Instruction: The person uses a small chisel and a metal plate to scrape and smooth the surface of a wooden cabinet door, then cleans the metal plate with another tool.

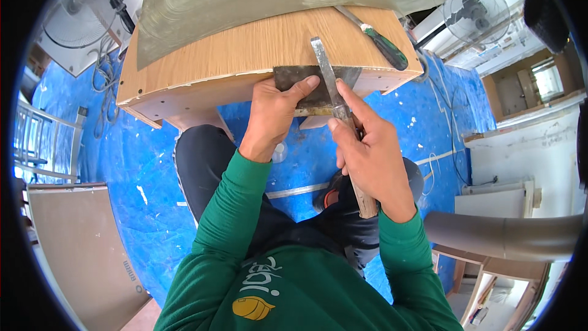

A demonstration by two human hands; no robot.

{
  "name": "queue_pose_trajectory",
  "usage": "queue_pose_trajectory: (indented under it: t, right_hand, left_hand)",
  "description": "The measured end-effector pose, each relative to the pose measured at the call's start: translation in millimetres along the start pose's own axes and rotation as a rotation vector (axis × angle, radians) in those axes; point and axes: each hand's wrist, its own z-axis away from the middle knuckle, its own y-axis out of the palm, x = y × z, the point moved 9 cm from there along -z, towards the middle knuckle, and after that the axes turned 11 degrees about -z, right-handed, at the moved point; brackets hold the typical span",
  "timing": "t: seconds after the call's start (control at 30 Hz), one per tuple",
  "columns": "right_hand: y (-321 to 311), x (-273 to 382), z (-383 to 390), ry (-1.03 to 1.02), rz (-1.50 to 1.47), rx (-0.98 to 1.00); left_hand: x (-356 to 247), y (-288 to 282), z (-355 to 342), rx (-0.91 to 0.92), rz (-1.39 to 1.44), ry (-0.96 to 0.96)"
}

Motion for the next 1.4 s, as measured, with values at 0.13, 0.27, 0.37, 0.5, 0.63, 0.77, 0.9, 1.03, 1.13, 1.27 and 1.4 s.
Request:
queue_pose_trajectory:
  t: [0.13, 0.27, 0.37, 0.5, 0.63, 0.77, 0.9, 1.03, 1.13, 1.27, 1.4]
  right_hand:
    - [0.0, -1.2, 4.5, 0.080, -0.060, 0.013]
    - [0.4, -3.0, 5.1, 0.032, -0.084, -0.002]
    - [0.0, -1.1, 2.5, 0.021, -0.065, 0.005]
    - [1.4, -5.0, 0.7, 0.006, -0.058, 0.014]
    - [2.1, -7.3, 0.2, 0.031, -0.064, 0.014]
    - [4.2, -7.3, 1.0, 0.038, -0.059, 0.015]
    - [4.7, -9.7, 1.5, 0.048, -0.067, 0.010]
    - [5.5, -10.1, 1.6, 0.041, -0.060, 0.015]
    - [4.4, -9.6, 2.1, 0.042, -0.057, 0.011]
    - [3.3, -9.4, 3.4, 0.048, -0.052, 0.009]
    - [2.9, -9.3, 3.9, 0.051, -0.058, 0.002]
  left_hand:
    - [-2.5, 0.6, 1.4, -0.006, -0.019, 0.041]
    - [-6.3, 3.1, 1.9, -0.014, -0.051, 0.089]
    - [-4.5, 3.8, 0.9, -0.006, -0.029, 0.074]
    - [-4.4, 3.8, 1.8, -0.020, -0.041, 0.044]
    - [-8.1, 3.8, 2.6, -0.041, -0.048, 0.075]
    - [-4.4, 1.5, 1.1, -0.036, -0.092, 0.070]
    - [-5.5, 2.5, 1.4, -0.036, -0.064, 0.074]
    - [-7.2, 1.8, 2.8, -0.045, -0.061, 0.075]
    - [-6.0, 2.0, 2.1, -0.029, -0.079, 0.054]
    - [-5.5, 2.9, 1.3, -0.012, -0.077, 0.044]
    - [-6.3, 2.3, 2.3, -0.021, -0.091, 0.035]
